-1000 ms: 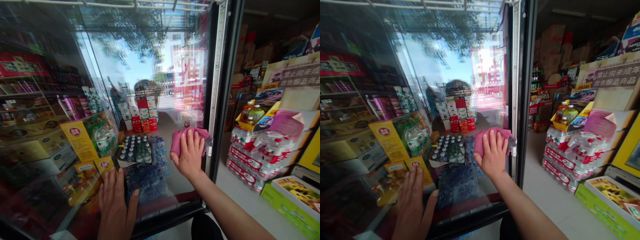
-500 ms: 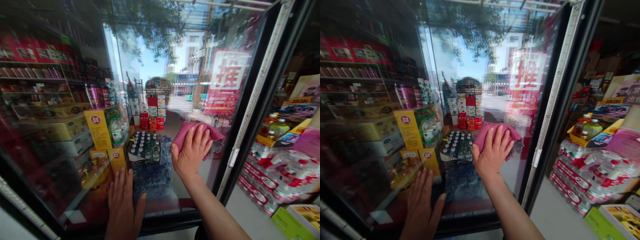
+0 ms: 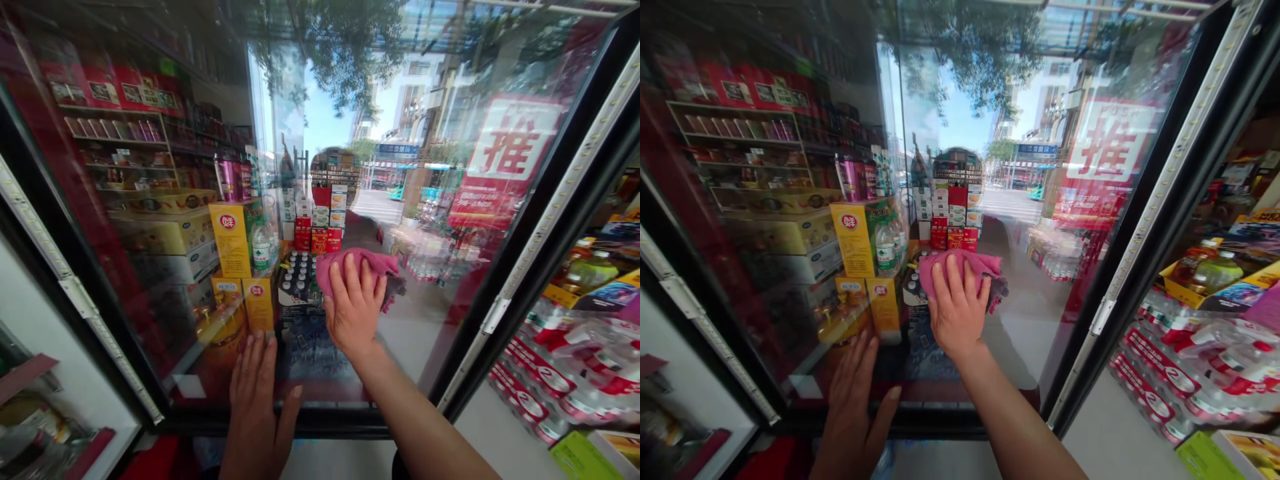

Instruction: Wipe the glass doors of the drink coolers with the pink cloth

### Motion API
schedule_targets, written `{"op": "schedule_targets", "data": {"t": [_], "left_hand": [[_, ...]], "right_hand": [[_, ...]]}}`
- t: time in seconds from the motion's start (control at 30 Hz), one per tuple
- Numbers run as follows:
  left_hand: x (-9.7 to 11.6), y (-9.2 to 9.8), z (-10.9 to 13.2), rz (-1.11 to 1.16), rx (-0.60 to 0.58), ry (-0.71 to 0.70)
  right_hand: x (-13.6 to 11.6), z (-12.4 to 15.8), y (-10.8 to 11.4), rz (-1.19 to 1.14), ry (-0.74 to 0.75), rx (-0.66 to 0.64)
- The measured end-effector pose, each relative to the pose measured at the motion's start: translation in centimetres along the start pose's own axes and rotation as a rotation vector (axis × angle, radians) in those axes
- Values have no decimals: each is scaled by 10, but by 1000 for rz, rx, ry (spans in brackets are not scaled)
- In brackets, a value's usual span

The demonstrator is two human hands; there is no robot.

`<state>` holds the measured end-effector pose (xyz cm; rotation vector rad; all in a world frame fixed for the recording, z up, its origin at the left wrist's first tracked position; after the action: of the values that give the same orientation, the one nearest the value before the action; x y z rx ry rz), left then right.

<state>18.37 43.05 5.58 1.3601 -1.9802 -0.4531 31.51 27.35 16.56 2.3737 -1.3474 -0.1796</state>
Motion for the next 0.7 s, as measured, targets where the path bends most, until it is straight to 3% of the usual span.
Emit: {"op": "schedule_targets", "data": {"t": [0.3,0.43,0.53,0.6,0.7], "left_hand": [[18,-1,60,33,-143,-77],[27,-2,95,105,-134,-84],[45,-3,123,262,-154,-52],[64,-5,141,420,-189,-45],[96,-12,171,683,-290,52]], "right_hand": [[-52,37,-7,-410,114,-242],[-70,53,10,-735,2,-272],[-74,69,15,-1099,-262,-293],[-72,89,7,-1391,-621,-284],[-68,133,-10,-1727,-1231,-130]]}}
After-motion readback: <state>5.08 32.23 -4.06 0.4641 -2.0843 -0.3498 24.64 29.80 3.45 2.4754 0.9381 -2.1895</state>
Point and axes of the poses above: each hand's wrist, its own z-axis away from the middle knuckle, its own y-axis out of the back of the hand, x = y × z, the point moved 4 cm from there along -z, towards the middle knuckle, and after that the axes turned 7 degrees about -x, right-handed, at the moved point
